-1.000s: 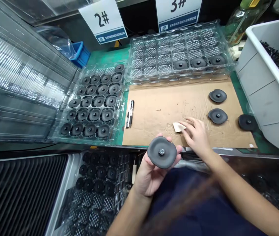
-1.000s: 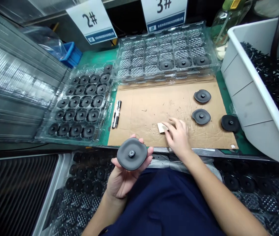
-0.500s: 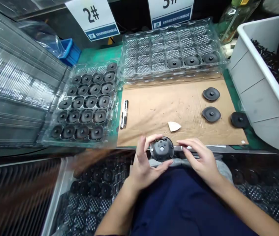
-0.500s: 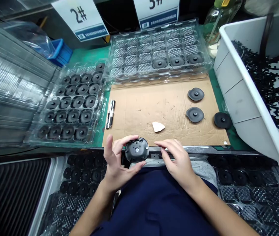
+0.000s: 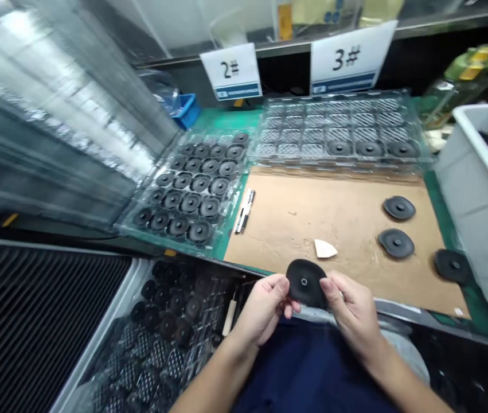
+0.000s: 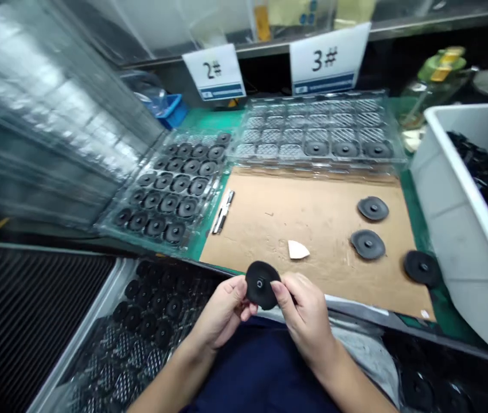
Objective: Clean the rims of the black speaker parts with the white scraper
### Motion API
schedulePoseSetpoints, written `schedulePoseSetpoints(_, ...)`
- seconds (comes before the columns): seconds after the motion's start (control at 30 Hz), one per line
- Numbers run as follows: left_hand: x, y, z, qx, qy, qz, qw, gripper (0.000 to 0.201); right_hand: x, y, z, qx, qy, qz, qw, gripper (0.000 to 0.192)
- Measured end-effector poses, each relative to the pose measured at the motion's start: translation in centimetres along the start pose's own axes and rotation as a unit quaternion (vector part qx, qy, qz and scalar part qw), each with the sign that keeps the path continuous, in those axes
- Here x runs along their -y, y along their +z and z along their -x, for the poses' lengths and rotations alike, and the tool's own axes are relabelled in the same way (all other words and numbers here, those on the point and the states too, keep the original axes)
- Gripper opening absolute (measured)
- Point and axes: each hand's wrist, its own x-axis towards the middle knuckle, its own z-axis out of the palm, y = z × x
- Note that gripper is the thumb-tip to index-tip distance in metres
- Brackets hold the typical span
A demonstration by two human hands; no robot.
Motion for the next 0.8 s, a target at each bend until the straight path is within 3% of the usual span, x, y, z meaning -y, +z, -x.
schedulePoseSetpoints(0.1, 3.1, -2.8, 1.1, -0.070, -0.029, -0.028, 0.997, 0.055, -1.8, 1.4, 0.9, 0.107, 0.002, 0.009, 0.994, 0.035)
schedulePoseSetpoints(0.2, 6.9, -8.8, 4.3, -0.187, -0.082, -0.095, 0.974, 0.037, -5.1, 2.1, 1.4, 0.152, -0.017, 0.046, 0.987, 0.028)
schedulePoseSetpoints(0.33, 12.1, -18.2, 12.3, -0.384, -0.141, -0.199, 0.890, 0.024, -9.4, 2.3, 0.9, 0.224, 0.000, 0.135, 0.965, 0.033)
schedulePoseSetpoints(0.43, 15.7, -22.8, 18.0, -0.480, -0.177, -0.252, 0.822, 0.029, -10.2, 2.2, 0.1, 0.275, 0.008, 0.161, 0.948, 0.036)
schedulePoseSetpoints(0.57, 20.5, -24.4, 20.8, -0.534, -0.186, -0.297, 0.769, 0.031, -9.5, 2.1, -0.6, 0.288, 0.045, 0.189, 0.938, 0.041)
schedulePoseSetpoints(0.7, 24.9, -22.9, 19.8, -0.567, -0.168, -0.320, 0.740, 0.032, -9.9, 2.4, -0.4, 0.279, 0.058, 0.205, 0.936, 0.042)
schedulePoseSetpoints(0.8, 26.6, -21.4, 19.3, -0.604, -0.139, -0.333, 0.711, 0.033, -10.4, 2.4, 0.0, 0.272, 0.044, 0.204, 0.940, 0.040)
